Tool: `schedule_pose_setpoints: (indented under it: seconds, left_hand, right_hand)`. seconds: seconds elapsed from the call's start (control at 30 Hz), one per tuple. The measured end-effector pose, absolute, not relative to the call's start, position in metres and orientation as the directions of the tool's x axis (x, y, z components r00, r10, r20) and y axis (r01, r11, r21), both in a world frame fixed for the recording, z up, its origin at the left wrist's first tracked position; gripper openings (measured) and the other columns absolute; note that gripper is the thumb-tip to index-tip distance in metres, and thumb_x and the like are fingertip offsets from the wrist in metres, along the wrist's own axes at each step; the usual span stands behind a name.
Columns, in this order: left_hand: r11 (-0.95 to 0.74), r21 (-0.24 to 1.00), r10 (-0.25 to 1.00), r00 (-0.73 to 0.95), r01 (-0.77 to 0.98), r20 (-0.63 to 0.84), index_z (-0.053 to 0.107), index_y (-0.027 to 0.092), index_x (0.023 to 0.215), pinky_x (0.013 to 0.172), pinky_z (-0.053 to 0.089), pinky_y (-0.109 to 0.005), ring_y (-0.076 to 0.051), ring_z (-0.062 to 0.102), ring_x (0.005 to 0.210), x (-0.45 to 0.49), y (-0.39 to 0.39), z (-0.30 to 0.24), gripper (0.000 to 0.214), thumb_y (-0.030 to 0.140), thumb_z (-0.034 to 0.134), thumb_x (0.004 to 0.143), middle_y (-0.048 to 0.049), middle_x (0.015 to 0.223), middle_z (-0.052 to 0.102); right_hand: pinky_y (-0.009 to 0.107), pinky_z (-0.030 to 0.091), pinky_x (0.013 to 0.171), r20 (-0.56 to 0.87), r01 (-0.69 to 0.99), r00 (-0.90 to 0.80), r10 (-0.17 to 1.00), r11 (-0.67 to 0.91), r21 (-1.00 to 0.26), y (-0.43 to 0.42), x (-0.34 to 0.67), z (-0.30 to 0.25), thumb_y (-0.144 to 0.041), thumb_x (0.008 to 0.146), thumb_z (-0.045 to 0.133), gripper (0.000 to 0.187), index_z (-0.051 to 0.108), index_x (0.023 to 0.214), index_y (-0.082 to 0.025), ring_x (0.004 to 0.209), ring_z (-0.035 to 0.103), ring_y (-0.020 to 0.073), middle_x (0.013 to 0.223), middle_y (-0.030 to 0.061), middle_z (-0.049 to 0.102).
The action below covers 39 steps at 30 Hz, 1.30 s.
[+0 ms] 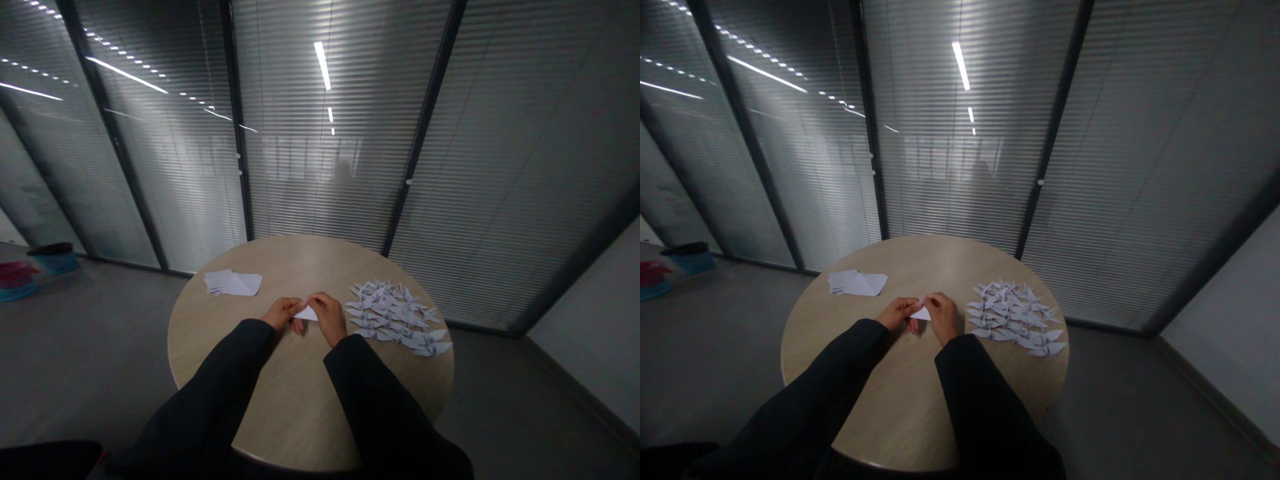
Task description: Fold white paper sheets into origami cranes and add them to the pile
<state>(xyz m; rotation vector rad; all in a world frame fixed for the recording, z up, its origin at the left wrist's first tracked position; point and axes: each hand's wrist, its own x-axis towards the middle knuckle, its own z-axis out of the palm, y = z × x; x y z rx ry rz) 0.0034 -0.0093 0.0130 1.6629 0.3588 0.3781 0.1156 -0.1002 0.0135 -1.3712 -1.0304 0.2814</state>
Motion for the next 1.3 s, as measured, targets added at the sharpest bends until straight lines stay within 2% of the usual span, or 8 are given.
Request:
schedule_pose_setpoints:
  seconds: [0.23,0.4,0.53,0.9,1.3]
  left_hand:
    - [-0.120,0.993,0.448,0.893,0.007,0.048,0.055,0.012,0.070,0.041,0.041,-0.023,-0.014,0.056,0.039,0.003,-0.011,0.013,0.056,0.067,0.056,0.067,-0.0048,0.047,0.061]
    - [-0.123,0.992,0.459,0.888,0.017,0.042,0.054,0.012,0.069,0.040,0.042,-0.023,-0.015,0.057,0.039,0.004,-0.007,0.010,0.055,0.067,0.056,0.067,-0.0052,0.046,0.061]
    - [-0.136,0.990,0.448,0.893,0.024,0.040,0.055,0.012,0.069,0.040,0.042,-0.023,-0.015,0.057,0.039,0.004,-0.005,0.008,0.056,0.067,0.056,0.067,-0.0053,0.047,0.061]
    - [-0.152,0.987,0.422,0.906,0.049,0.020,0.054,0.012,0.069,0.042,0.043,-0.023,-0.015,0.058,0.041,0.004,-0.004,0.003,0.056,0.068,0.055,0.068,-0.0058,0.049,0.062]
    - [-0.168,0.983,0.408,0.913,0.071,0.004,0.054,0.012,0.068,0.043,0.044,-0.023,-0.015,0.059,0.042,0.004,-0.003,0.003,0.057,0.069,0.052,0.069,-0.0065,0.050,0.062]
  right_hand:
    - [0.023,0.041,0.061,0.422,0.387,0.550,0.721,0.228,-0.894,-0.101,0.114,0.014,-0.030,0.073,0.052,0.016,0.061,0.064,-0.021,0.067,0.054,0.0151,0.066,-0.0012,0.059]
    - [0.022,0.036,0.054,0.396,0.414,0.532,0.748,0.179,-0.893,-0.098,0.115,0.010,-0.038,0.079,0.046,0.025,0.056,0.062,-0.021,0.060,0.049,0.0139,0.059,-0.0029,0.052]
    - [0.022,0.036,0.054,0.379,0.400,0.522,0.764,0.173,-0.900,-0.096,0.117,0.008,-0.041,0.076,0.050,0.025,0.058,0.065,-0.020,0.061,0.050,0.0143,0.060,-0.0024,0.054]
    - [0.022,0.035,0.054,0.390,0.408,0.517,0.762,0.181,-0.895,-0.097,0.117,0.008,-0.036,0.075,0.051,0.022,0.056,0.062,-0.019,0.058,0.049,0.0129,0.058,-0.0026,0.053]
    - [0.022,0.036,0.055,0.354,0.442,0.519,0.778,0.110,-0.890,-0.100,0.116,0.011,-0.029,0.075,0.050,0.017,0.059,0.064,-0.019,0.060,0.052,0.0133,0.060,-0.0021,0.057]
